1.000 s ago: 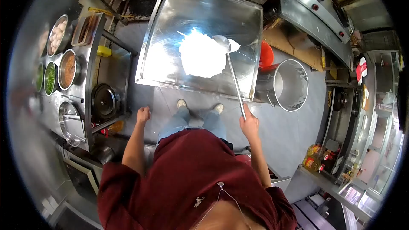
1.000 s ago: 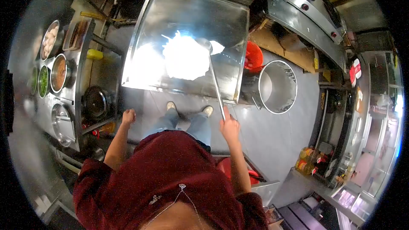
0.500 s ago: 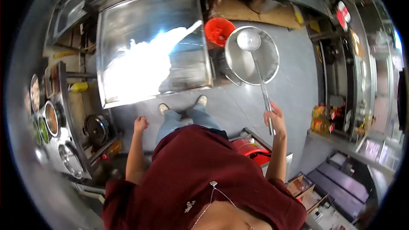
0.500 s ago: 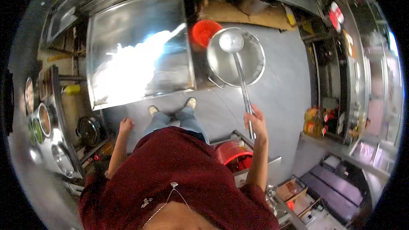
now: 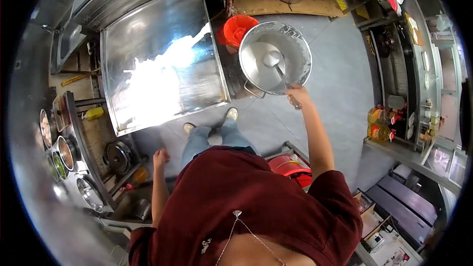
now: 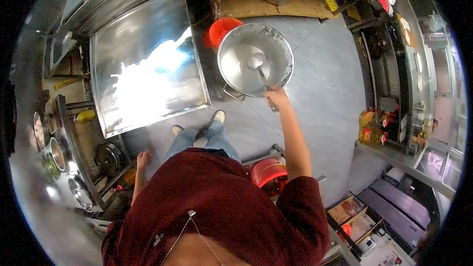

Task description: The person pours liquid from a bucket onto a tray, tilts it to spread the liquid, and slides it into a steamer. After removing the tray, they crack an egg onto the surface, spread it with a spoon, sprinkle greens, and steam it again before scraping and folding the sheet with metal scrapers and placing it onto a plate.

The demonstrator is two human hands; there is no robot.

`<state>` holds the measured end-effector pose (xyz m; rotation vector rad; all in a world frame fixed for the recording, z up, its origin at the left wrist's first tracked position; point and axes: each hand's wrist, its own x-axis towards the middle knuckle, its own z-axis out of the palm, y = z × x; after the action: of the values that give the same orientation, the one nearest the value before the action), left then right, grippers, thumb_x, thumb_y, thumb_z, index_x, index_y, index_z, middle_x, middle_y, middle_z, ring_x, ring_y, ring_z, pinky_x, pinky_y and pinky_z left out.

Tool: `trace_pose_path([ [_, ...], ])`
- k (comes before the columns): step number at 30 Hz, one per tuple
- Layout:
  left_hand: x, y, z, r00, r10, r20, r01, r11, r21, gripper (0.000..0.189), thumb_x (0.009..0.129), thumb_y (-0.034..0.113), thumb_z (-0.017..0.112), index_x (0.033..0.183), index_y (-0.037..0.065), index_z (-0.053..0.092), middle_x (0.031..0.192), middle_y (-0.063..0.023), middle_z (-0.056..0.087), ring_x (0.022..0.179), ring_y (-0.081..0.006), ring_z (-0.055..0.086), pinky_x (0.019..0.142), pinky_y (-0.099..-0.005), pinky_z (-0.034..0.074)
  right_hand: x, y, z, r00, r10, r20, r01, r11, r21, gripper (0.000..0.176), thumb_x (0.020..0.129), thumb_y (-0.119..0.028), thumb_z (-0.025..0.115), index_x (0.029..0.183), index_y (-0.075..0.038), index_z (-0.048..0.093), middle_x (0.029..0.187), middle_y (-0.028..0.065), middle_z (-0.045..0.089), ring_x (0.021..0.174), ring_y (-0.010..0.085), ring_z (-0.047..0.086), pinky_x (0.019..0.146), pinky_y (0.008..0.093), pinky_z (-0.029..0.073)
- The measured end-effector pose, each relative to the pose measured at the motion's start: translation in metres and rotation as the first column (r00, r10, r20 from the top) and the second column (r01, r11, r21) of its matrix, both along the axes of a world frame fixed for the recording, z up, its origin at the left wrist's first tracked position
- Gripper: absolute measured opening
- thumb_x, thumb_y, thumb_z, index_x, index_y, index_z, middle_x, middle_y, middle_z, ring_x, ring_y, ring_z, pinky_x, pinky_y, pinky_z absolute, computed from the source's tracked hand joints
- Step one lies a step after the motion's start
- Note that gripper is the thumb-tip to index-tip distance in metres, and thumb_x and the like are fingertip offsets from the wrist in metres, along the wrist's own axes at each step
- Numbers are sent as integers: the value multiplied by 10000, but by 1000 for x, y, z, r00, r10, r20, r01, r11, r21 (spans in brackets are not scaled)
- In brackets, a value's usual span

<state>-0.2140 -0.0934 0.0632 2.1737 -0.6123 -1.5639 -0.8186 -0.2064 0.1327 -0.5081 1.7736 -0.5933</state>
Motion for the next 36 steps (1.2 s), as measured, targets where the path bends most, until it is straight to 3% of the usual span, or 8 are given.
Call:
trace_pose_path([
  [2,3,6,-5,999,44,12,-44,997,63,217,815,245,479,796,29,491,668,-44,520,535,-132,510,433,-235,371,-3,18,17,976,-149,158,147,989,25,150,668,-51,577,787,29,533,537,71,506,378,151,454,343,271,347],
  [5,-1,2,1,999,44,29,-46,993,105,210,823,245,452,820,40,501,683,-41,524,582,-139,534,478,-249,400,2,50,41,940,-218,264,234,972,-31,387,721,-76,567,1067,52,452,554,69,507,377,127,445,343,240,330],
  [8,31,0,-42,995,-67,-75,74,993,94,206,817,223,439,851,33,509,694,-47,525,592,-139,539,488,-252,409,30,73,83,948,-258,188,280,955,-101,502,728,-80,561,1176,52,375,567,59,511,368,124,432,339,231,316],
  [17,64,-35,-14,994,-106,11,106,987,-121,214,787,200,472,777,-10,514,621,-67,525,498,-139,511,413,-263,394,145,99,173,990,-94,108,124,944,-307,510,737,-40,528,1216,27,368,540,38,494,377,96,422,363,217,323],
  [21,106,-10,-23,1000,23,-21,-25,995,-93,215,783,214,486,770,2,514,615,-61,523,505,-133,515,414,-257,395,194,94,148,990,20,142,34,931,-364,494,739,-25,520,1211,27,381,537,31,484,383,92,424,360,216,326],
  [29,194,76,-48,970,238,-43,-232,967,106,171,765,234,509,743,65,519,608,-23,528,489,-143,532,421,-270,408,304,67,110,972,237,7,-222,921,-320,539,733,0,545,1236,23,351,557,22,477,409,78,423,362,227,341],
  [33,210,94,-42,955,295,4,-294,950,101,144,768,220,504,746,79,525,612,-15,527,502,-147,543,428,-281,418,322,62,83,975,215,56,-187,928,-322,520,734,-14,553,1219,12,368,571,37,500,410,88,439,359,219,353],
  [36,216,93,-51,949,313,-42,-310,948,65,148,776,222,499,757,78,524,609,-17,522,506,-148,545,432,-281,423,316,60,89,917,36,398,76,962,-264,549,741,-19,546,1244,26,330,569,42,495,407,94,439,370,219,349],
])
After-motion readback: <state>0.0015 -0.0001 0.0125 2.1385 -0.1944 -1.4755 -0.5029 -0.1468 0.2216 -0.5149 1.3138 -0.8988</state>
